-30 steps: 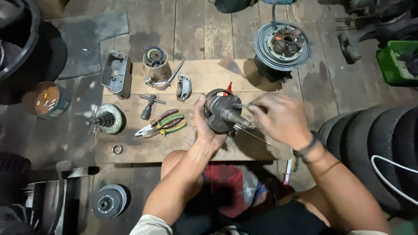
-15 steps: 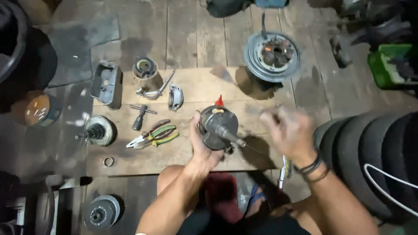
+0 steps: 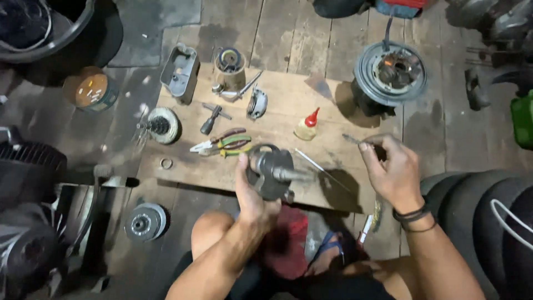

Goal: Cleaning a motorcycle crankshaft by scraping off residue with a small tool and wiping it down with a cloth.

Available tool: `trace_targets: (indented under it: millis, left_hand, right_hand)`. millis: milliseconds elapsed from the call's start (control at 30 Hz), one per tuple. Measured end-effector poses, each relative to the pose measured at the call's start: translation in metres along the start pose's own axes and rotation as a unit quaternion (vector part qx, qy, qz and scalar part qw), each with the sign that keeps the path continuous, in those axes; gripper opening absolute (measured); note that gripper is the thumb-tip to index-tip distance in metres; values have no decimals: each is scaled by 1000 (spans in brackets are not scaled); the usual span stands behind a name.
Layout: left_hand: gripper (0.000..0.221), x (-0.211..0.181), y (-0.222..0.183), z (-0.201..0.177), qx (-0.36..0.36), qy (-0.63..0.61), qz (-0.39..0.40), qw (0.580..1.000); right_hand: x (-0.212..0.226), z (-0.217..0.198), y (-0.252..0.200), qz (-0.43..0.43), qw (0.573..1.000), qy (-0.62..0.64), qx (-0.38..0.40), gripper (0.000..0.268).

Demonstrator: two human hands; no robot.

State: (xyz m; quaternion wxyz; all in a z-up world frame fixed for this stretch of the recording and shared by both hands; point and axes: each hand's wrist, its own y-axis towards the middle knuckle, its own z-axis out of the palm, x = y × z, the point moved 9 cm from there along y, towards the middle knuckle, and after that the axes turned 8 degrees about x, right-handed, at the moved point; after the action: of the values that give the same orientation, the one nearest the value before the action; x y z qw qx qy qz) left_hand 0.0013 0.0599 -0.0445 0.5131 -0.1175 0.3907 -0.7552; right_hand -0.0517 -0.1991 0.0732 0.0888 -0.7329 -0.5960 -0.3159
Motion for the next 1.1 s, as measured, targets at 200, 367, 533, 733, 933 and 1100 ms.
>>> trace_targets:
  millis: [200,367,533,733,933,1100]
  left_hand:
    - [50,-17,-57,33,91,84,-3,992]
    - [44,-26,-30,30,221,64,45,972]
    - [45,-41,-45,43,212,14,45,976]
    - [49,-23,-37,45,214,-56,-20,975]
    - [43,-5,19,47,222,63,7,973]
    - [45,-2,-12,44,192,134,-3,972]
  right_hand:
    - [68,-6,-47,-140,982,104,-75,7]
    - [147,24,-44,-219,965,-141,18,7]
    - [110,-3,-29,-64,929,-354,89,17]
    - [157,-40,-60,-119,962,-244,-5,9]
    - [218,-28,-70,-194,893,-405,-31,16]
    - [206,-31,-57,-183,918,-332,-116,26]
